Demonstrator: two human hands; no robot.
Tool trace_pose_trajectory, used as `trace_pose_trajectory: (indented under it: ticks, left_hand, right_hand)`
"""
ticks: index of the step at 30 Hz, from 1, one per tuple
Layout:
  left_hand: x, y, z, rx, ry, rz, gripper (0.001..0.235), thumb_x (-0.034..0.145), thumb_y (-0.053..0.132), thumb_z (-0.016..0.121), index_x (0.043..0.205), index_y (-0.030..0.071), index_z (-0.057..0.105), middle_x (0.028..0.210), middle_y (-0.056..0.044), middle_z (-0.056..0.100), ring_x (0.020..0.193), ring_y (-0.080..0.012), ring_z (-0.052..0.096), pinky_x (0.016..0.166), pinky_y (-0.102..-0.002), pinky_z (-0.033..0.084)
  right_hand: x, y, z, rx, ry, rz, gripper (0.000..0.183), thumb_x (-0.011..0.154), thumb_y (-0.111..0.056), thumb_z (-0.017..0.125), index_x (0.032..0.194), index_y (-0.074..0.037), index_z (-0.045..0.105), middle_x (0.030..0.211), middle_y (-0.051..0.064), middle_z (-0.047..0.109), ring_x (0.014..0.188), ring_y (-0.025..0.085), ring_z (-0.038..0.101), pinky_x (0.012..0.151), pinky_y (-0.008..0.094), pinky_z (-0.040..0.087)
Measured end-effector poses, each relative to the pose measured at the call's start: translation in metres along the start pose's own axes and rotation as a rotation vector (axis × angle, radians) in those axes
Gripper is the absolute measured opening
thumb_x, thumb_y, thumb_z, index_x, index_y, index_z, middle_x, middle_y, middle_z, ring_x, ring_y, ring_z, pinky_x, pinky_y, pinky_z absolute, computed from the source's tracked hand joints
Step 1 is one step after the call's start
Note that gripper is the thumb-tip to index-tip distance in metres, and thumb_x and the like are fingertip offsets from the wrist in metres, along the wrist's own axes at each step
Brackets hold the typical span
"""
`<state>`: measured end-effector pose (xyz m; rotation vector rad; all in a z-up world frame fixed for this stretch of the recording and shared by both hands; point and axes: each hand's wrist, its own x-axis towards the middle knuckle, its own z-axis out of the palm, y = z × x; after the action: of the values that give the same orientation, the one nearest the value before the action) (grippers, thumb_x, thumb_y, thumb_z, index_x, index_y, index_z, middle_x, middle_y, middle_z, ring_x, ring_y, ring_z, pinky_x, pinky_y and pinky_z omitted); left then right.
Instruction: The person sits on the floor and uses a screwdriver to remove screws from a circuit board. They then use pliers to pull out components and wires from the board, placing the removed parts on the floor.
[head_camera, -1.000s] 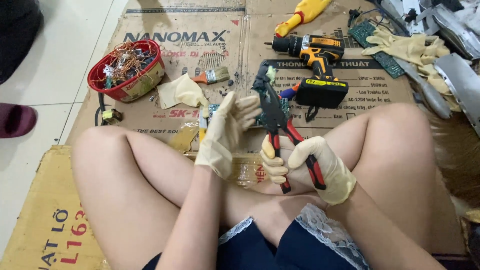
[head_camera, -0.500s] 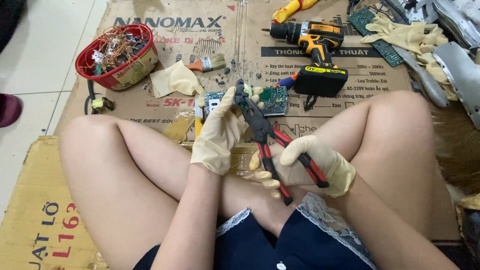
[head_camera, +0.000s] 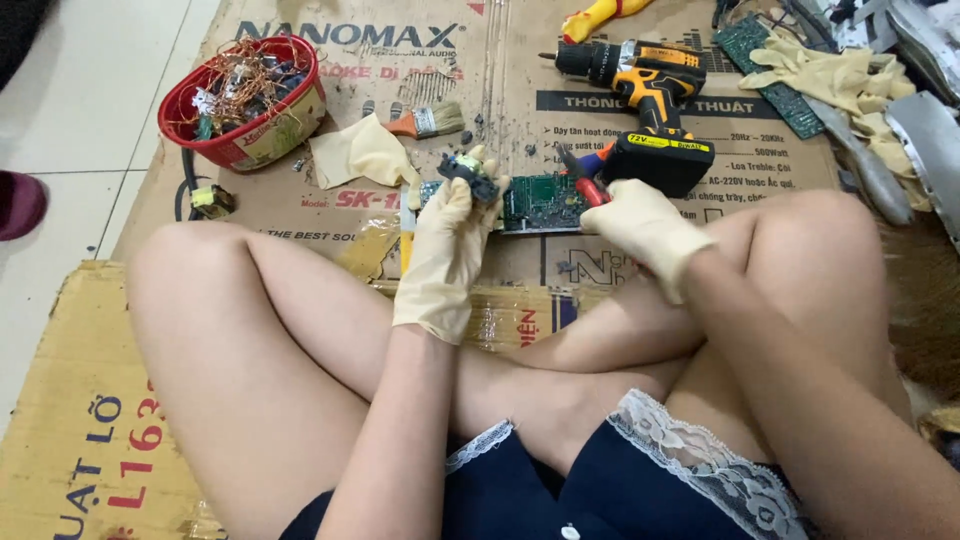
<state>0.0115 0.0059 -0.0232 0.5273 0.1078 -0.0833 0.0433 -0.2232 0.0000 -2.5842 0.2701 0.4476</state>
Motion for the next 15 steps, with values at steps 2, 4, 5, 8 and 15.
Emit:
trace_pose_trajectory:
  ticks: [2, 4, 5, 8, 15]
  left_hand:
    - [0.005, -0.004, -0.002, 0.077, -0.022, 0.035, 0.058, 0.099, 0.018, 0.062, 0.150, 0.004, 0.036, 0.143, -0.025, 0.052, 0.130, -0.0393, 0.056, 0.114, -0.050, 0.044]
    - [0.007, -0.010, -0.011, 0.159, -0.037, 0.067, 0.060, 0.100, 0.022, 0.063, 0.152, 0.004, 0.038, 0.142, -0.024, 0.055, 0.131, -0.0399, 0.055, 0.114, -0.050, 0.042]
    - [0.008, -0.014, -0.019, 0.250, -0.014, 0.100, 0.061, 0.101, 0.024, 0.063, 0.153, 0.005, 0.038, 0.142, -0.019, 0.056, 0.132, -0.0354, 0.056, 0.116, -0.050, 0.039]
    - [0.013, -0.027, -0.015, 0.332, 0.013, 0.121, 0.064, 0.099, 0.026, 0.067, 0.154, 0.006, 0.039, 0.141, -0.016, 0.058, 0.130, -0.0325, 0.057, 0.116, -0.050, 0.039]
    - [0.008, -0.042, -0.012, 0.447, 0.040, 0.161, 0.048, 0.097, 0.022, 0.072, 0.141, 0.006, 0.060, 0.124, -0.012, 0.069, 0.115, -0.0221, 0.062, 0.103, -0.042, 0.053]
  right_hand:
    - [0.006, -0.006, 0.005, -0.114, 0.183, -0.146, 0.053, 0.070, -0.046, 0.075, 0.115, -0.020, 0.066, 0.106, 0.014, 0.063, 0.105, 0.038, 0.064, 0.086, 0.050, 0.049]
    - [-0.005, -0.017, 0.014, -0.222, 0.360, -0.292, 0.069, 0.078, -0.050, 0.076, 0.139, -0.020, 0.059, 0.131, 0.015, 0.056, 0.122, 0.041, 0.055, 0.097, 0.055, 0.044]
    - [-0.019, -0.025, 0.017, 0.023, 0.469, -0.534, 0.050, 0.082, -0.039, 0.078, 0.128, -0.024, 0.067, 0.121, 0.009, 0.060, 0.117, 0.035, 0.058, 0.099, 0.048, 0.045]
    - [-0.058, -0.048, 0.014, 0.435, 0.500, -0.657, 0.031, 0.086, -0.029, 0.081, 0.116, -0.028, 0.076, 0.099, 0.000, 0.065, 0.098, 0.020, 0.061, 0.089, 0.033, 0.051]
    - [-0.039, -0.042, 0.059, 0.749, 0.415, -0.560, 0.031, 0.074, -0.031, 0.093, 0.101, -0.028, 0.080, 0.096, -0.007, 0.068, 0.086, 0.006, 0.066, 0.081, 0.021, 0.054]
